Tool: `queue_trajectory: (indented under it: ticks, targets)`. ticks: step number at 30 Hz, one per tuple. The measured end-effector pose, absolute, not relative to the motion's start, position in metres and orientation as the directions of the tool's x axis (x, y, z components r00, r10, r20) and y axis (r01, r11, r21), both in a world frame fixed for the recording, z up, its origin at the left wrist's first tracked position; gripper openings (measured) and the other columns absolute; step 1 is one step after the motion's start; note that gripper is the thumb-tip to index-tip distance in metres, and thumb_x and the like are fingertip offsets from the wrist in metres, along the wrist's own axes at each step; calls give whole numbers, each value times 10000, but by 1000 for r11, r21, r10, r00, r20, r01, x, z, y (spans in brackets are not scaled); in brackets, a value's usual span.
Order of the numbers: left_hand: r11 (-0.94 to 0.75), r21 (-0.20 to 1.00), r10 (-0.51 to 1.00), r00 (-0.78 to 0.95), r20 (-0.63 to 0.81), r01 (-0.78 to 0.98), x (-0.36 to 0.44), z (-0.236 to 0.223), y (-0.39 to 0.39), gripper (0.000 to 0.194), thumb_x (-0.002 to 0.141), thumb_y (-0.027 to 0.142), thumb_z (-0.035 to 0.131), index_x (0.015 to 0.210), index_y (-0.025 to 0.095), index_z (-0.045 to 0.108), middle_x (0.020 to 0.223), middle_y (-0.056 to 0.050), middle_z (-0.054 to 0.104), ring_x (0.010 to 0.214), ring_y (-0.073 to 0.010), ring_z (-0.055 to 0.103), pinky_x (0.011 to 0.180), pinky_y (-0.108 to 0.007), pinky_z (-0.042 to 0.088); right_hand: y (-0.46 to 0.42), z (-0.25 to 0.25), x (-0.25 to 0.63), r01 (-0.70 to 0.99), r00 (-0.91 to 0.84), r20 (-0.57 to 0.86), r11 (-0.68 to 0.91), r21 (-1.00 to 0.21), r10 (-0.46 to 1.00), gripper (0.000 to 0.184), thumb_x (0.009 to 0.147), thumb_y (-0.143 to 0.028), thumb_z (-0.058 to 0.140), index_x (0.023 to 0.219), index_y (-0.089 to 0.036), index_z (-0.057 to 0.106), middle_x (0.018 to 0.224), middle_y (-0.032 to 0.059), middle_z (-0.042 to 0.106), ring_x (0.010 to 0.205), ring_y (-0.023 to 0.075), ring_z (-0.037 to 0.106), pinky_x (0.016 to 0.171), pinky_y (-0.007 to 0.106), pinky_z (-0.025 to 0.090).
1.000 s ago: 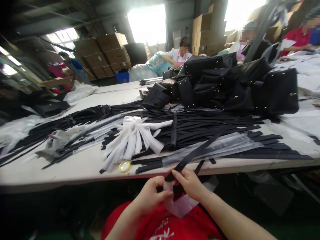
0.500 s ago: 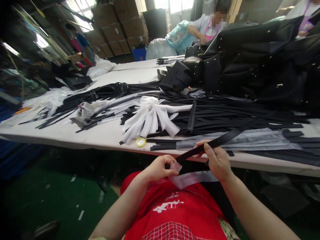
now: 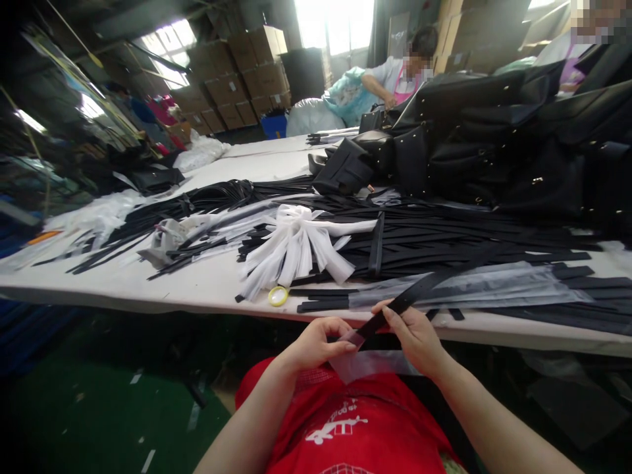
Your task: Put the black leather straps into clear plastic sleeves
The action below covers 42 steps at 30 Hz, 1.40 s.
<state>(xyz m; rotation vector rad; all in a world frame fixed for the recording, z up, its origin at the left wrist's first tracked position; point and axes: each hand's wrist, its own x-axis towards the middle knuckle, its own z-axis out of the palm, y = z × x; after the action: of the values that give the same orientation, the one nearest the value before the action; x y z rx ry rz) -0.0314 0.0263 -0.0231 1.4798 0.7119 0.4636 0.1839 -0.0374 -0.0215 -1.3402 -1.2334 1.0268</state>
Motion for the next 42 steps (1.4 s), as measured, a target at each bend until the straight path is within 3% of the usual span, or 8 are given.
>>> queue_trajectory:
  ticks: [5,10,16,21,26,31,36,42]
  targets:
    - [168,983,727,663,-178,80,-27,-35,26,368,734,478,765,789,120,704,727,-28,662,628,-121,541,606,-226,419,-28,-37,168,7,-142,-104,-104,-995,984,445,858,-573,616,1057,-194,739,1168,93,697,1134,268,615,1070,453,435]
    - [223,955,734,611,-295,193,-35,-46,25,360,769,480,734,758,131,649,671,-14,650,575,-106,519,576,-219,402,-13,-36,178,-379,238,-209,-108,-919,948,528,776,-667,652,996,-199,760,1140,99,710,1188,288,581,1097,454,392]
    - [285,946,736,597,-320,155,-27,-42,24,428,735,542,739,804,128,656,697,-34,676,586,-131,579,571,-235,439,-18,-47,152,-361,-71,-306,-310,-879,950,589,710,-644,729,1081,-187,747,1032,84,733,1037,295,648,1044,492,414]
    - [301,918,713,578,-396,258,-23,-41,27,477,683,587,752,736,124,651,621,-28,658,494,-119,552,506,-235,427,-9,-46,167,-440,213,-229,-116,-890,950,564,742,-649,695,1067,-192,744,1171,99,694,1174,288,585,1080,437,386]
    - [354,912,717,566,-406,206,-11,-42,26,500,645,607,766,750,136,634,642,-26,667,503,-132,577,517,-254,457,-14,-53,163,-411,-81,-305,-311,-857,949,588,748,-649,687,1112,-189,728,1083,92,714,1026,285,644,959,452,464]
    - [341,907,692,587,-421,248,-4,-46,25,468,653,571,773,738,129,649,634,-37,675,516,-134,578,516,-247,446,-9,-55,181,-481,253,-245,-98,-871,936,551,732,-651,699,1059,-208,737,1168,94,690,1140,279,594,1019,433,426]
    - [347,922,732,566,-380,170,4,-47,25,477,663,586,758,733,130,635,630,-35,673,498,-124,570,505,-245,455,-16,-58,172,-413,-58,-286,-283,-865,957,597,750,-652,687,1122,-187,722,1043,95,724,995,282,652,920,442,478]
    - [342,912,703,582,-409,228,7,-44,24,483,642,589,768,703,127,642,596,-30,661,464,-122,559,444,-227,432,2,-38,199,-459,218,-221,-100,-883,951,604,690,-676,721,1059,-198,740,1108,110,717,1071,288,635,1002,443,434]
